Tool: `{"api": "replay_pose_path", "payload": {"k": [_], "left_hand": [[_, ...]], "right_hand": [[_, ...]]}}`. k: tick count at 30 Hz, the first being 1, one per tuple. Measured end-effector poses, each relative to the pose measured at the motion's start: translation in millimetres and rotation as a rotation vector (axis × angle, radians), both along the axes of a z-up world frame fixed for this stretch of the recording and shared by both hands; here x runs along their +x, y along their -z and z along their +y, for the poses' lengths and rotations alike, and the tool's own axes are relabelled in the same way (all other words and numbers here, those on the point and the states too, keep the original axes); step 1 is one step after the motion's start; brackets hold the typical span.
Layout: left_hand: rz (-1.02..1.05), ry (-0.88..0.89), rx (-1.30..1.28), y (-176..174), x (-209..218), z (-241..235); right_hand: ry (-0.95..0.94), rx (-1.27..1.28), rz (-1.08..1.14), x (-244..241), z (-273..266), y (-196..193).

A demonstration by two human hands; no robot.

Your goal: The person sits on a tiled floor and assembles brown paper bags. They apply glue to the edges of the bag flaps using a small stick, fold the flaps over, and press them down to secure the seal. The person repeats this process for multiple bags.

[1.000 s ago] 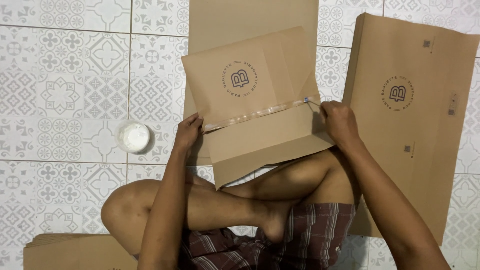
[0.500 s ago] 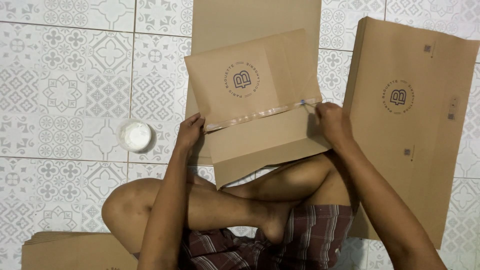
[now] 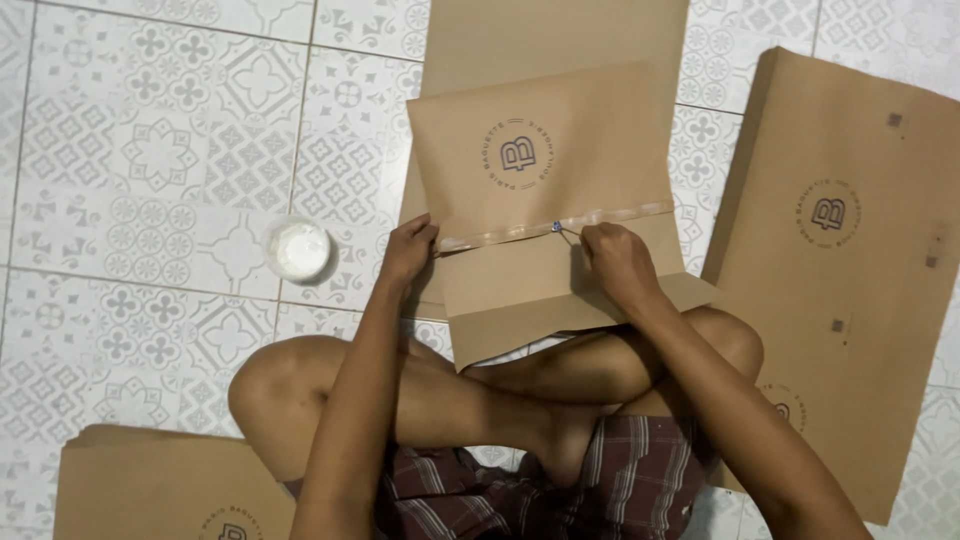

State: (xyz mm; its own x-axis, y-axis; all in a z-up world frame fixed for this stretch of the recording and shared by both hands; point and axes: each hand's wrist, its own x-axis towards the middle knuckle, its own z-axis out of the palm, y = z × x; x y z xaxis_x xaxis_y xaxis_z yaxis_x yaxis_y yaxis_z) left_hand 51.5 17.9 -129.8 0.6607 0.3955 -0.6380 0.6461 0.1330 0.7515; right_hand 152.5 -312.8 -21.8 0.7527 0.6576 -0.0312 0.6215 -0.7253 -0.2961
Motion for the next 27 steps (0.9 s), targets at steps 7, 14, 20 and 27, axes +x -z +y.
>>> {"api": "replay_pose_path", "payload": {"k": [7,14,20,27], "left_hand": [[-0.046,-0.038,-0.032,-47,2,-8],[-0.057,0.002,-0.044,-45,6,-16],[-0.042,0.019,-0.047,-14,1,-5],[-0.050,0.025,-0.066,-17,7,-8]], "right_hand": [[-0.053,0.039,0.017,-17,52,-16],[-0.126,0.137,0.070,-35,97,-1],[-0.087,0.184,0.145,-58,134,-16],[0.041,0.247,0.211,-40,97,-30]]}}
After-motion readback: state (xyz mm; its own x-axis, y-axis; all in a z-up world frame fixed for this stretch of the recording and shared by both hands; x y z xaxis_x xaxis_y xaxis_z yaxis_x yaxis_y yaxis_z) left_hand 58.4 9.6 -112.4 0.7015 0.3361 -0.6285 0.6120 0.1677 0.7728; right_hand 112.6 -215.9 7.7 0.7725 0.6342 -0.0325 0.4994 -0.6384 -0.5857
